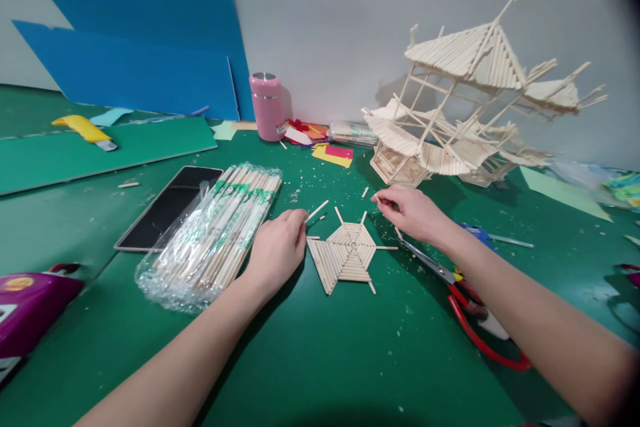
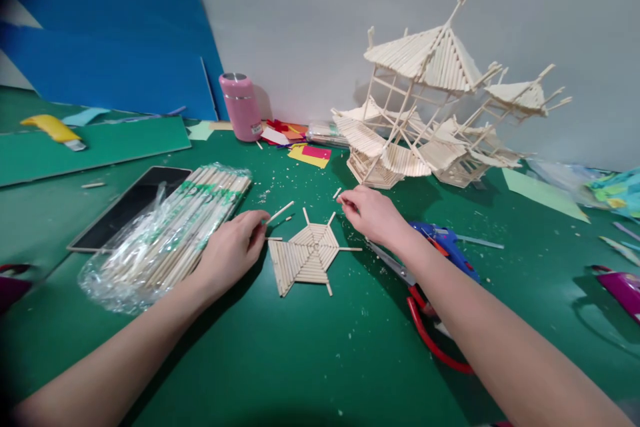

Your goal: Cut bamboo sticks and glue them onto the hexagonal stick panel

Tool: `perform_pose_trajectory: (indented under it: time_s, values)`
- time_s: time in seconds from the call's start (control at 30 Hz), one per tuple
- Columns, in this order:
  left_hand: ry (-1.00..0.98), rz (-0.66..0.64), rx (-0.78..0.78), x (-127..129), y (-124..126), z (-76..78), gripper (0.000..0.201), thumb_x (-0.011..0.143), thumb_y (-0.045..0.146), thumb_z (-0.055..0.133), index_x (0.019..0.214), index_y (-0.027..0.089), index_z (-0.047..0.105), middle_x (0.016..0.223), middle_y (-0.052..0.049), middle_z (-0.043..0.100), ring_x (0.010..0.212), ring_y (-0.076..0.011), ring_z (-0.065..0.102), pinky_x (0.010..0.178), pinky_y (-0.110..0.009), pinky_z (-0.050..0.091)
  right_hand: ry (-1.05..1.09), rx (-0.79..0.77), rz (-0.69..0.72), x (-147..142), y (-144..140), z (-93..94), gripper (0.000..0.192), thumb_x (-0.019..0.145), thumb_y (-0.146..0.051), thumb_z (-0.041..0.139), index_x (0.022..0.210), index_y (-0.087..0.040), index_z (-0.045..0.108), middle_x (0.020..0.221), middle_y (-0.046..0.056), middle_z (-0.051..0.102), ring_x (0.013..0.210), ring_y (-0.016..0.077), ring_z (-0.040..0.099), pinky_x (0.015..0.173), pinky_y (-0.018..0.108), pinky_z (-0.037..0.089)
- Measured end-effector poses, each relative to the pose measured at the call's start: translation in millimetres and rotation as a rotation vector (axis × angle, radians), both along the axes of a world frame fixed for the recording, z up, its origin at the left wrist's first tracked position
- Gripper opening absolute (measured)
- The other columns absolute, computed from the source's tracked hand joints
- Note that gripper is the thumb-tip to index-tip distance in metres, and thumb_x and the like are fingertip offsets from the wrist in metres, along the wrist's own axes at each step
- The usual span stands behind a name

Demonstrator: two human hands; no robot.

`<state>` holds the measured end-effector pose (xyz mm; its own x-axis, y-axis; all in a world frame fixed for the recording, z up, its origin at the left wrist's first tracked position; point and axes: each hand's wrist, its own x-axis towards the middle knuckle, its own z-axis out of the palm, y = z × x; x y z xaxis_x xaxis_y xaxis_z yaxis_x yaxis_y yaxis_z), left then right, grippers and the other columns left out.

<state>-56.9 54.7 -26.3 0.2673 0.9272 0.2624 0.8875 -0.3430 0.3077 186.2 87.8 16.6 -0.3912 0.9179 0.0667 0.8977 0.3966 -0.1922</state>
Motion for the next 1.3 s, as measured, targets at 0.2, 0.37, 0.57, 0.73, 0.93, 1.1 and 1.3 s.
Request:
perform_pose_trajectory:
  time_s: [0.2, 0.37, 0.57, 0.73, 0.93, 1.1, 1.3]
  values:
    - [-0.012, 0.004, -0.016, 0.3, 1.3, -4.2, 0.023, 0.083, 0.015, 0.037, 0.097, 0.014, 0.055, 0.089, -0.009, 0.064, 0.078, -0.0206, 0.062, 0.068, -0.031, 0.046, 0.260, -0.051, 0.244, -17.6, -71.1, -2.0, 0.028, 0.087, -0.018, 0.043, 0.111, -0.021, 0.057, 0.090, 0.004, 0.060, 0.080, 0.0140, 0.057, 0.070, 0.027, 0.047]
    - [-0.013, 0.015, -0.011, 0.8, 1.3, -4.8, 0.023, 0.082, 0.015, 0.037, 0.097, 0.013, 0.055, 0.091, -0.010, 0.065, 0.078, -0.0207, 0.062, 0.068, -0.032, 0.047, 0.329, -0.007, 0.247, -27.2, -101.7, -31.5, 0.031, 0.085, -0.019, 0.048, 0.116, -0.017, 0.051, 0.086, 0.004, 0.064, 0.079, 0.0162, 0.056, 0.071, 0.032, 0.046]
    - [-0.001, 0.026, -0.004, 1.6, 2.4, -5.2, 0.024, 0.082, 0.017, 0.037, 0.097, 0.014, 0.056, 0.088, -0.008, 0.065, 0.074, -0.0194, 0.061, 0.066, -0.030, 0.047, 0.282, 0.116, 0.215, -29.6, -105.6, -45.7, 0.042, 0.086, -0.016, 0.044, 0.127, -0.016, 0.039, 0.084, 0.006, 0.065, 0.075, 0.0178, 0.055, 0.067, 0.034, 0.045]
    - [0.011, 0.023, 0.002, 1.7, 3.9, -6.7, 0.026, 0.083, 0.021, 0.036, 0.098, 0.013, 0.056, 0.089, -0.009, 0.065, 0.071, -0.0185, 0.060, 0.064, -0.029, 0.046, 0.264, 0.107, 0.216, -30.8, -105.9, -46.6, 0.048, 0.088, -0.017, 0.042, 0.134, -0.016, 0.028, 0.083, 0.005, 0.064, 0.075, 0.0183, 0.055, 0.069, 0.034, 0.045]
    - [0.013, 0.026, 0.002, 2.1, 3.9, -7.6, 0.026, 0.083, 0.022, 0.036, 0.098, 0.013, 0.056, 0.087, -0.008, 0.065, 0.070, -0.0185, 0.060, 0.064, -0.029, 0.046, 0.264, 0.110, 0.218, -31.1, -105.5, -48.6, 0.047, 0.088, -0.016, 0.042, 0.133, -0.015, 0.028, 0.085, 0.006, 0.063, 0.076, 0.0180, 0.053, 0.069, 0.034, 0.044]
    - [0.022, 0.027, -0.007, 1.5, 3.5, -6.3, 0.026, 0.084, 0.022, 0.036, 0.098, 0.013, 0.056, 0.086, -0.009, 0.065, 0.071, -0.0195, 0.061, 0.063, -0.030, 0.046, 0.321, 0.105, 0.197, -27.7, -103.9, -42.9, 0.037, 0.087, -0.017, 0.043, 0.123, -0.016, 0.042, 0.088, 0.006, 0.064, 0.077, 0.0172, 0.054, 0.070, 0.033, 0.045]
    - [0.016, 0.022, -0.013, 1.4, 2.9, -4.5, 0.026, 0.084, 0.021, 0.037, 0.098, 0.012, 0.056, 0.085, -0.009, 0.065, 0.070, -0.0199, 0.061, 0.063, -0.030, 0.046, 0.236, 0.158, 0.001, -10.4, -79.0, -32.3, 0.030, 0.083, -0.017, 0.045, 0.110, -0.014, 0.057, 0.085, 0.007, 0.064, 0.077, 0.0176, 0.058, 0.070, 0.032, 0.047]
